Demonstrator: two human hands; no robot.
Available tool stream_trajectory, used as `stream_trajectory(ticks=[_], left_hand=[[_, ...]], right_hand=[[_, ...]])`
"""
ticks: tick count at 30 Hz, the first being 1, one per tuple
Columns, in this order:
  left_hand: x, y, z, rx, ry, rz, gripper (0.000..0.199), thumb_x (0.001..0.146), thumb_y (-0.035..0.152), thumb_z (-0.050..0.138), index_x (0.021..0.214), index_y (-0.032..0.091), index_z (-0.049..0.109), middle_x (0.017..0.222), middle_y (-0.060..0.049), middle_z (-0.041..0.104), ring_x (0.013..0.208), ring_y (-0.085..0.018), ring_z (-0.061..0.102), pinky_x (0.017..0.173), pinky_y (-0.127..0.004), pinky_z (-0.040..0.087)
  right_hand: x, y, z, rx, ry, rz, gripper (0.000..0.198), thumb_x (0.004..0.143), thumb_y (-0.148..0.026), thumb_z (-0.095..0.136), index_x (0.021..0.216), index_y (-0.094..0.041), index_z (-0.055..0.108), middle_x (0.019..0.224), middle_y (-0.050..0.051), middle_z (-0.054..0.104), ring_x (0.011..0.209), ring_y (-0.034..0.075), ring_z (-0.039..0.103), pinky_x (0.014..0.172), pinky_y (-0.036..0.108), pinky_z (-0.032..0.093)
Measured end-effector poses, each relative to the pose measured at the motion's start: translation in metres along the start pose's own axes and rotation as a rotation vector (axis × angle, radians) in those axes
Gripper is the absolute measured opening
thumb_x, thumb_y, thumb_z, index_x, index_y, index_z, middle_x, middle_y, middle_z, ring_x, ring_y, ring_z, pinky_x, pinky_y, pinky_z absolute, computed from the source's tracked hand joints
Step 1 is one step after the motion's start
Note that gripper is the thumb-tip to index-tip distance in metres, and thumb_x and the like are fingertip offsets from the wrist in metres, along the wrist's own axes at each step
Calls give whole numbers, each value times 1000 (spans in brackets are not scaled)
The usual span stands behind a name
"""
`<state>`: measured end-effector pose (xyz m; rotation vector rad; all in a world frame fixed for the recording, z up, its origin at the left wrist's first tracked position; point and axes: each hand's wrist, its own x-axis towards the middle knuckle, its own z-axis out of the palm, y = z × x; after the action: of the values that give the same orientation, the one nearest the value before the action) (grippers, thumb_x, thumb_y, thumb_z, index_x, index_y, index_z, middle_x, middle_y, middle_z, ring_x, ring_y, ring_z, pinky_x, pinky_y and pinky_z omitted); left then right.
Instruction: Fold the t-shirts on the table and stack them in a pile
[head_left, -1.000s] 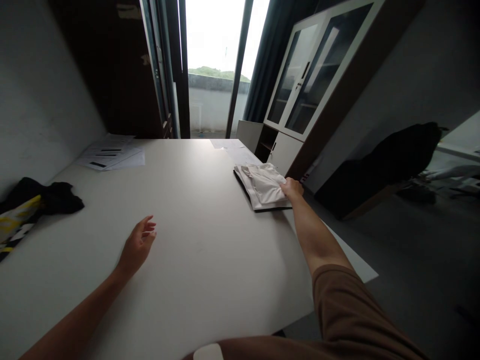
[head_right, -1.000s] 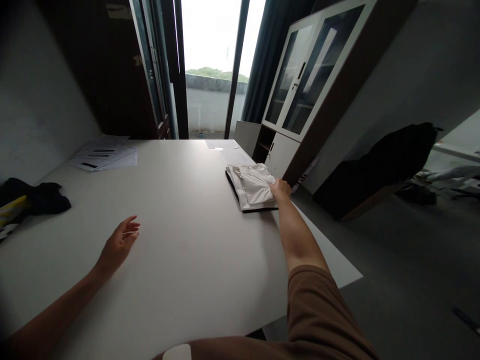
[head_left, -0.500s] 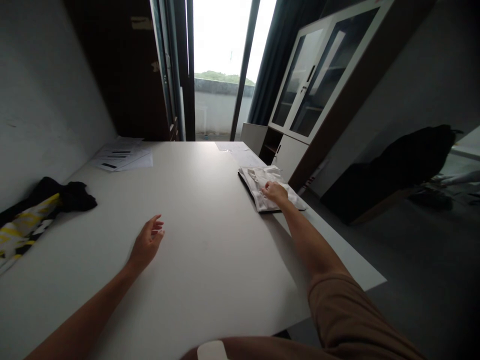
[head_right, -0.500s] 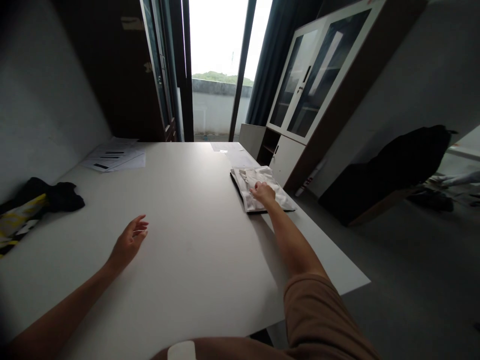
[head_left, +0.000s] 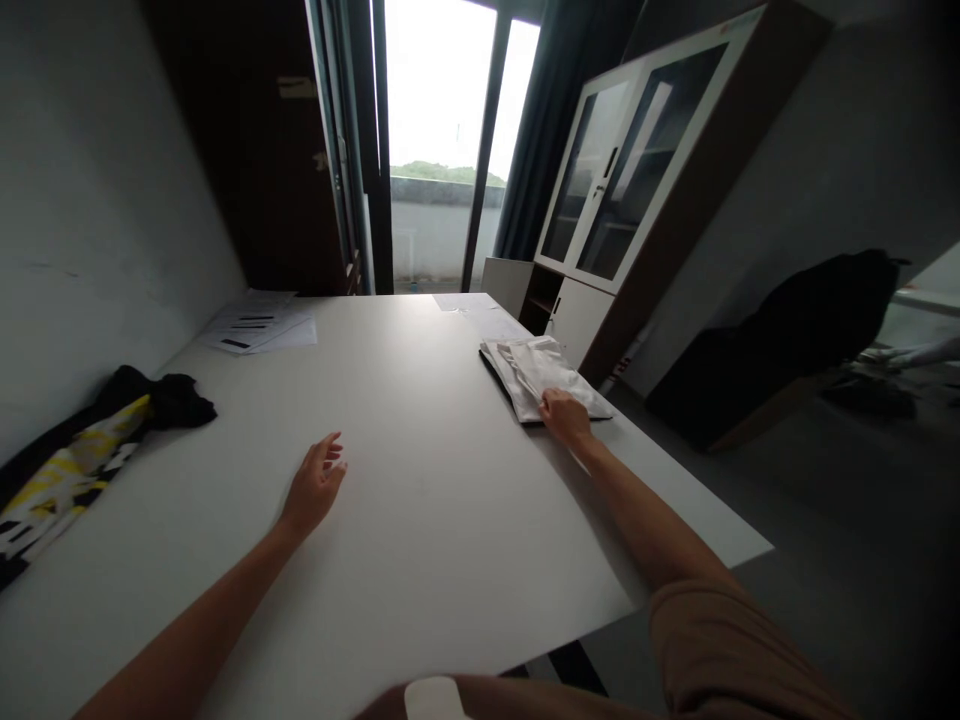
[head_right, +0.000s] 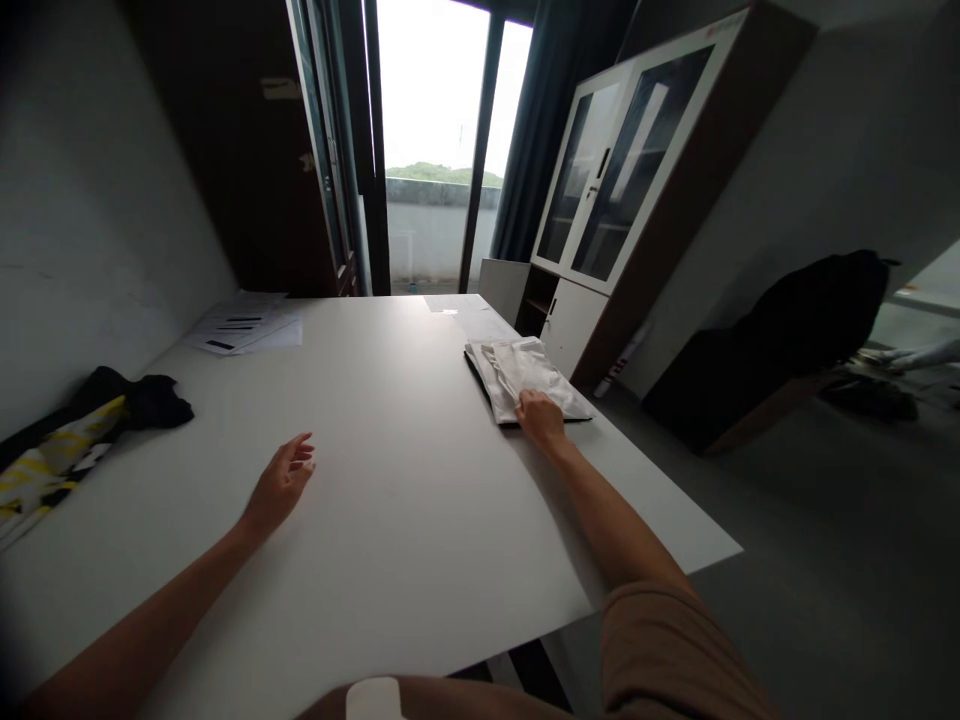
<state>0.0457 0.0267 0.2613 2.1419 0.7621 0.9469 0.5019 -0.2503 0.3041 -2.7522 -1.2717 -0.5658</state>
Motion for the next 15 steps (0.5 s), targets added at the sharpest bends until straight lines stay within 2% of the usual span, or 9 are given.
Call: stream_trajectory(ticks=[3,8,11,13,15], left_hand=[[0,0,0,11,0,18,48,92,37,53,137,22,56,116,-9,63,104,-24,65,91,-43,57],[0,1,0,30,-21,24,48,92,36,54,137,22,56,118,-8,63,105,-24,65,93,-44,56],[1,0,0,29,-37,26,48,92,35,53,138,22,55,119,-8,62,106,-24,64,95,-44,55],[1,-1,0,30,-34,24,48,91,33,53,138,23,55,119,-8,62,107,-24,64,95,-43,55],[0,1,0,37,-32,24,47,91,31,53,137,23,56,118,-8,62,107,-23,64,94,-41,55]], right_hand=[[0,10,2,8,29,-89,12,96,-19,54,100,-17,65,108,14,68,107,27,59,92,32,41],[4,19,9,46,-123,-292,15,96,-27,57,105,-19,68,122,13,66,113,28,59,96,35,44],[21,18,11,123,-47,-229,30,101,-34,50,121,-19,66,136,14,61,121,28,57,102,37,45],[33,12,15,140,52,-138,42,103,-36,43,136,-16,60,147,16,53,134,29,49,110,40,40],[42,4,23,123,57,-96,50,103,-37,40,145,-14,54,155,17,45,143,31,40,117,46,33]])
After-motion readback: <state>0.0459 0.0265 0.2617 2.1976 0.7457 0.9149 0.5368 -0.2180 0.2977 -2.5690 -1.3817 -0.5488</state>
